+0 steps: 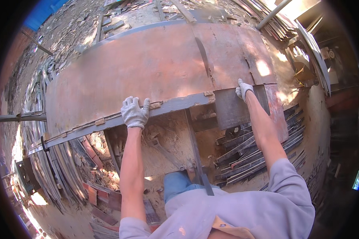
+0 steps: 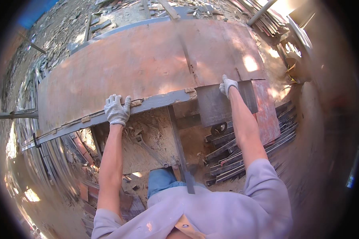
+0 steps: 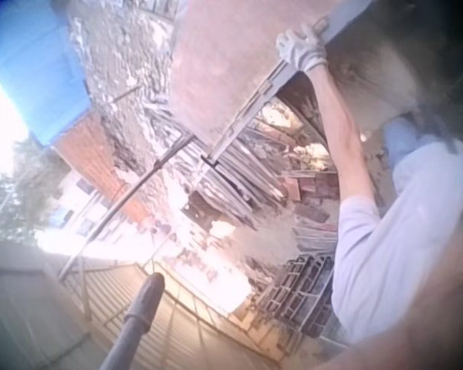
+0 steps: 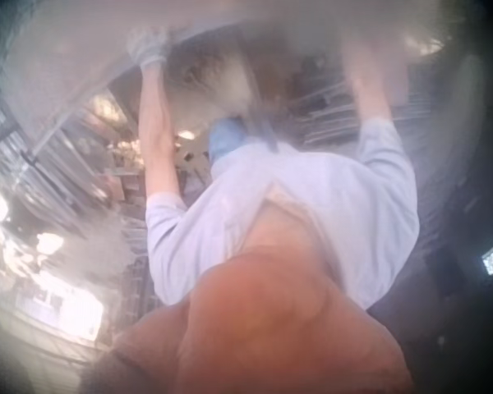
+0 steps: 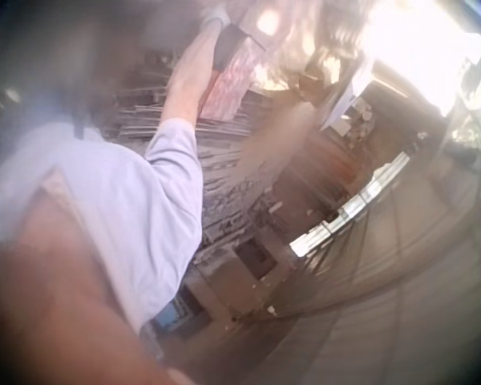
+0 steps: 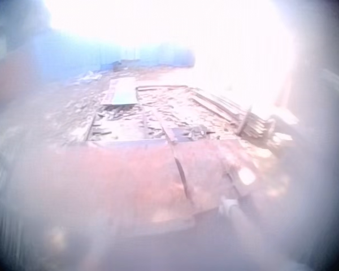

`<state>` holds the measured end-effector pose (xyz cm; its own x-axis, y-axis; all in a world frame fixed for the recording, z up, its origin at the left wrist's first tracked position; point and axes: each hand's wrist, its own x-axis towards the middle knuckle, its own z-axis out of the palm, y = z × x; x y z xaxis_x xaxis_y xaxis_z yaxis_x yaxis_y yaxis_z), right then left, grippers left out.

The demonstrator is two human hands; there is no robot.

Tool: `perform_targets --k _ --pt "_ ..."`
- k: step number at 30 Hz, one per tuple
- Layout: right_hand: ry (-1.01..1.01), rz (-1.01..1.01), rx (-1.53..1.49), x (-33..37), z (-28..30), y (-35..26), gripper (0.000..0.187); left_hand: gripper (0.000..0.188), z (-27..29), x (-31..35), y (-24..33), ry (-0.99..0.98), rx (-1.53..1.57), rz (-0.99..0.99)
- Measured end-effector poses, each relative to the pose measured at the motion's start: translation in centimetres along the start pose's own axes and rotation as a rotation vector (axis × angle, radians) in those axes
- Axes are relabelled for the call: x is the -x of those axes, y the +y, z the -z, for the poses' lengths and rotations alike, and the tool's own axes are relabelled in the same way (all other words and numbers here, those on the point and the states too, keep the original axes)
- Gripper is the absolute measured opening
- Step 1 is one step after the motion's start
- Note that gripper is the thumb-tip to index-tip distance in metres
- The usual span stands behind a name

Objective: The person repeatedly places reddish metal sheets onto a guillotine shear, aligns them, and cuts them into smaller pieces. The person then stacks the cut pieces on the floor and repeats the process with additional sheets.

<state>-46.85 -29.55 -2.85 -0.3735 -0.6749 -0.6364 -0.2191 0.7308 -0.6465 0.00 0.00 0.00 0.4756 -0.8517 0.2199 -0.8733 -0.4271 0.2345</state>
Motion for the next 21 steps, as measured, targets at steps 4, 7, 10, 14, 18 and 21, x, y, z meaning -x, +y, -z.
perform_targets --k 4,7,10,14,18,21 --pt "-0.063 0.001 -0.121 -2.0 0.3 2.5 0.045 0.050 0.0 0.7 -0.1 0.034 0.022 -0.035" --pt "-0.038 -0.005 -0.186 -2.5 -0.2 2.5 0.048 0.049 -0.6 0.3 0.4 0.060 0.008 -0.019" --pt "0.093 0.006 -0.186 -2.2 -0.4 2.9 0.061 0.048 -0.8 0.4 0.8 0.038 0.033 -0.012" --pt "-0.138 -0.140 -0.369 0.4 -1.2 2.6 0.087 0.048 -0.1 2.2 -0.3 -0.002 0.003 0.006" --pt "-0.072 -0.106 -0.327 2.4 0.0 5.1 0.075 0.052 1.3 6.4 -0.1 -0.075 -0.010 -0.025" --pt "-0.115 0.021 -0.213 8.0 -0.6 5.2 0.044 0.057 2.5 10.7 1.4 -0.077 -0.029 0.044"
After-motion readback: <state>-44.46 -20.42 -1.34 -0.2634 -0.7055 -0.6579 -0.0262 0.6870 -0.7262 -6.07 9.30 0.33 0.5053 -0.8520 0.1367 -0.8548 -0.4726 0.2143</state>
